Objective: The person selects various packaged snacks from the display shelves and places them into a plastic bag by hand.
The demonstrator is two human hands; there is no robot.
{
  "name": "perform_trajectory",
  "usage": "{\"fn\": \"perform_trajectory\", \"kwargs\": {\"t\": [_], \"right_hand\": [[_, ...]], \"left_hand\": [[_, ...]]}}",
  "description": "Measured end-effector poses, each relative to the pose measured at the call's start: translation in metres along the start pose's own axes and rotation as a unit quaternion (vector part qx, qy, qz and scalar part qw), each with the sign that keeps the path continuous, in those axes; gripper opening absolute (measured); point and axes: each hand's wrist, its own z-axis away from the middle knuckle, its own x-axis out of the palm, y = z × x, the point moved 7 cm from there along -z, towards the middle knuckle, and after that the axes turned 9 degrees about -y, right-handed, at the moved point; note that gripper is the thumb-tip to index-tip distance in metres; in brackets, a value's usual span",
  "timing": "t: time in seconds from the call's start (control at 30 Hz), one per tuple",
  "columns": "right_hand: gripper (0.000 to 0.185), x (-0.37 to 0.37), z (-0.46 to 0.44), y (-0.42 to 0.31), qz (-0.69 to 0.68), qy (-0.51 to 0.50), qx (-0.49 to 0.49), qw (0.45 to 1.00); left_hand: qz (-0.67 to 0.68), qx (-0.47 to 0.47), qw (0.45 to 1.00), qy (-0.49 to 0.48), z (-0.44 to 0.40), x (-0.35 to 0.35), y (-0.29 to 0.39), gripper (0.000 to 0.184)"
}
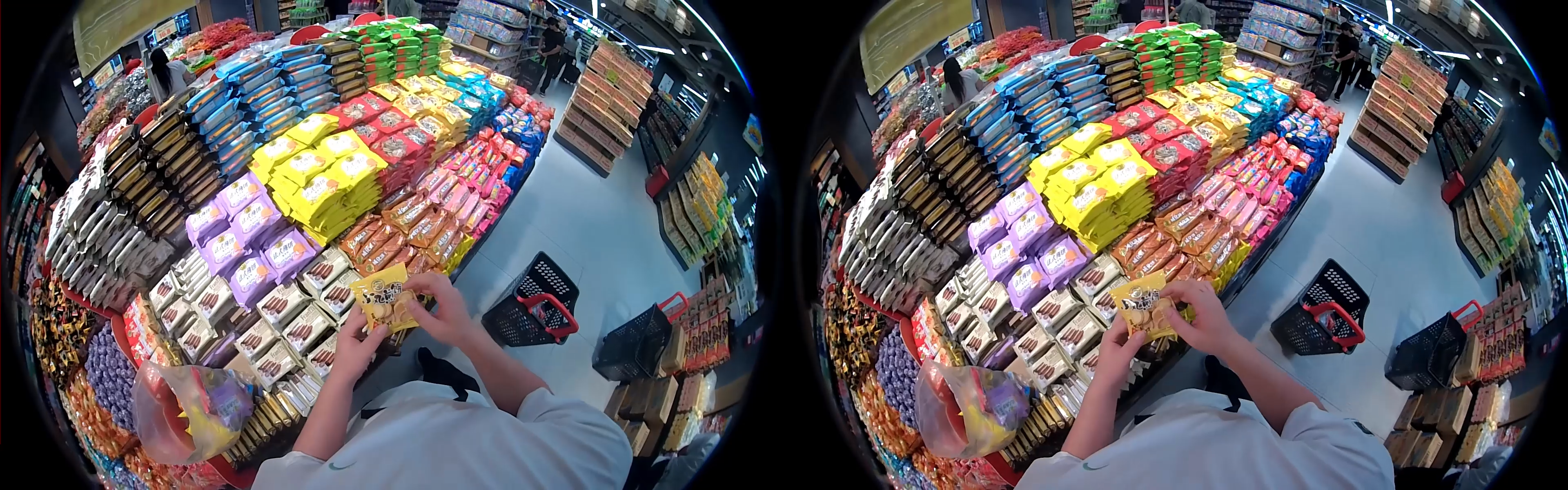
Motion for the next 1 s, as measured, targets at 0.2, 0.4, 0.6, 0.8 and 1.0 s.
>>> {"fn": "perform_trajectory", "kwargs": {"t": [0.2, 0.4, 0.6, 0.8, 1.0], "right_hand": [[0.009, -0.047, -0.062, 0.05, -0.087, 0.072, -0.066, 0.991], [0.013, -0.157, -0.164, 0.169, -0.261, 0.273, -0.019, 0.926], [0.017, -0.198, -0.255, 0.251, -0.269, 0.258, 0.035, 0.927], [0.025, -0.194, -0.283, 0.295, -0.237, 0.214, 0.073, 0.945], [0.036, -0.195, -0.284, 0.29, -0.102, 0.202, 0.077, 0.971]], "left_hand": [[0.033, 0.04, 0.996, 0.067, -0.037, 0.004, 0.012, 0.038], [0.12, 0.036, 0.984, 0.127, -0.076, 0.014, 0.018, 0.033], [0.1, 0.028, 0.984, 0.146, -0.122, 0.031, 0.016, 0.054], [0.078, 0.0, 0.983, 0.165, -0.154, 0.055, 0.025, 0.057], [0.073, 0.011, 0.979, 0.191, -0.164, 0.06, 0.028, 0.056]]}}
